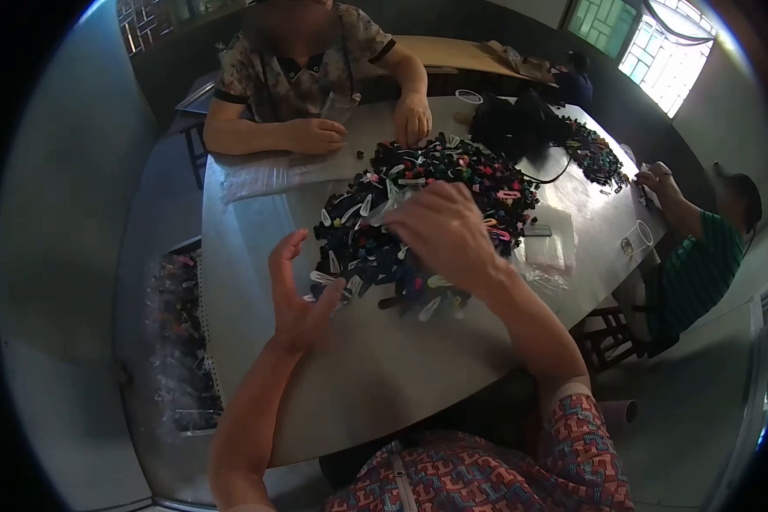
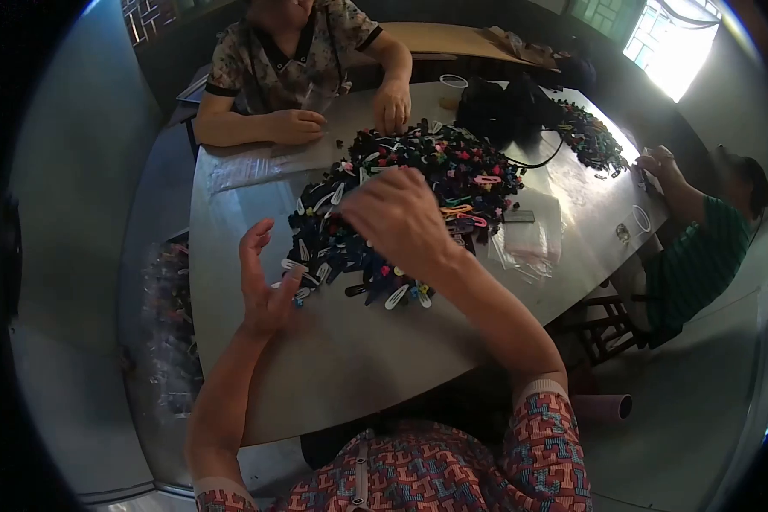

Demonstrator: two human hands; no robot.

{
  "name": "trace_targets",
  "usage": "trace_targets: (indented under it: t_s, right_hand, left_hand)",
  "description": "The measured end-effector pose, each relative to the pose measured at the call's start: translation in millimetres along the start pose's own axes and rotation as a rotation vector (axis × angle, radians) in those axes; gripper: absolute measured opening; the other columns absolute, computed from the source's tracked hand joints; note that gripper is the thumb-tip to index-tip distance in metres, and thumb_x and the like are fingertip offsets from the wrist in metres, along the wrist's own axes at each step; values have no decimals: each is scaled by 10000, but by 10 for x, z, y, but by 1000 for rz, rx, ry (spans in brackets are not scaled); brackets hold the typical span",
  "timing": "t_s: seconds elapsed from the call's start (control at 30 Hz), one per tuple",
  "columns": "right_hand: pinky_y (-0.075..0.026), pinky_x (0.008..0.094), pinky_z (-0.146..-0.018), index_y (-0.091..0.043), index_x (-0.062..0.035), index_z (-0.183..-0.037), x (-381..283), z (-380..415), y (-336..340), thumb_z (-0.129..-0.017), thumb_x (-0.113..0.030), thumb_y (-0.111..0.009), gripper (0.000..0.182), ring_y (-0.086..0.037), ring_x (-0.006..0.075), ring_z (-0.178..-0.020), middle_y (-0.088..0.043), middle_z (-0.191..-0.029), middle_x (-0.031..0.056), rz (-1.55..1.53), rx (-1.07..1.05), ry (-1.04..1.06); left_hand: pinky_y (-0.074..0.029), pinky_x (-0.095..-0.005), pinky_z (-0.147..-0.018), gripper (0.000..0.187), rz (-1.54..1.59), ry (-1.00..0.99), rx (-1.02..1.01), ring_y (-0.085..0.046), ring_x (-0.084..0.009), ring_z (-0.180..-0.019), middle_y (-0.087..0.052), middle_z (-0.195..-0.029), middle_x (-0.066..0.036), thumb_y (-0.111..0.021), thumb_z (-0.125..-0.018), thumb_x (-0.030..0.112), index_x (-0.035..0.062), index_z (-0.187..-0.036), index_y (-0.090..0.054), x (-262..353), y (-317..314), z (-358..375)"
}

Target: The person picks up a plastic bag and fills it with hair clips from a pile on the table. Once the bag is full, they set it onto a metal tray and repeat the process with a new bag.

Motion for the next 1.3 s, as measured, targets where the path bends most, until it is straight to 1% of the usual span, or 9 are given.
trace_targets:
  t_s: [0.17, 0.27, 0.37, 0.43, 0.57, 0.67, 0.93, 1.07, 1.3]
  right_hand:
    - [-457, 339, -848, -717, -138, -966, -659, -106, -469, -734, -167, -722, 234, -599, 185, -902, -657, -887, -11, -225, -197, 257]
    - [-455, 346, -839, -686, -111, -940, -709, -59, -546, -747, -129, -702, 195, -594, 201, -895, -643, -875, 9, -319, -137, 285]
    - [-474, 367, -820, -697, -92, -1039, -513, -45, -539, -800, -127, -729, 244, -605, 223, -905, -660, -919, 33, -422, -63, 120]
    - [-495, 393, -827, -686, -80, -1128, -231, -98, -439, -838, -160, -747, 307, -613, 256, -935, -673, -964, 68, -523, -45, -110]
    - [-504, 253, -819, -658, -22, -1207, 383, 97, -777, -967, -240, -670, 325, -628, 105, -900, -677, -986, 38, -950, -103, -635]
    - [-461, 273, -933, -605, -12, -1328, 414, 137, -882, -1032, -355, -552, 456, -597, 105, -1036, -677, -1158, 48, -1182, -216, -653]
    - [-494, 301, -957, -619, 19, -1288, 63, 313, -1131, -1001, -229, -616, 380, -621, 136, -1094, -679, -1201, 71, -1301, -637, -752]
    - [-528, 246, -849, -670, 26, -1197, -105, 287, -1169, -956, -73, -650, 261, -662, 96, -951, -724, -1082, 54, -1311, -578, -616]
    - [-518, 217, -710, -717, 39, -1060, -3, 309, -1225, -950, -109, -668, 190, -633, 50, -780, -723, -876, 24, -1186, -430, -689]
  left_hand:
    - [-408, -412, -1057, 612, -73, -110, 4, -502, -280, -1258, -551, -1279, -160, -767, -785, 91, 1, -1334, -512, 253, -13, 15]
    - [-494, -382, -958, 445, -7, 92, -148, -618, -254, -1104, -648, -1137, -156, -754, -796, 44, 5, -1214, -605, 27, -120, 111]
    - [-553, -337, -822, 248, 35, 330, -180, -685, -201, -898, -717, -1000, -118, -727, -855, 33, 8, -1093, -664, -130, -135, 122]
    - [-560, -301, -749, 147, 472, 634, -123, -687, -148, -828, -735, -977, -93, -690, -923, 65, 4, -1056, -677, -398, -208, 234]
    - [-552, -283, -725, 133, 631, 789, -30, -673, -121, -809, -718, -964, -59, -668, -959, 110, 10, -1045, -683, -534, -118, 209]
    - [-551, -285, -705, 150, 807, 843, 110, -665, -126, -776, -703, -919, -48, -679, -960, 153, 19, -1028, -680, -642, -86, 246]
    - [-579, -299, -781, 133, 969, 875, 214, -692, -161, -843, -703, -932, -55, -725, -931, 149, 57, -1010, -669, -739, -130, 310]
    - [-584, -304, -815, 136, 985, 866, 181, -701, -174, -886, -708, -955, -62, -731, -924, 134, 54, -1013, -668, -714, -159, 299]
    - [-577, -299, -847, 158, 983, 837, 163, -705, -178, -910, -714, -976, -74, -732, -920, 115, 45, -1043, -660, -698, -176, 291]
Point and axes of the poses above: each hand's wrist, its own z-axis away from the middle knuckle, its own y-axis out of the back of the hand, x = y × z, the point moved 8 cm from there along -z, towards the middle knuckle
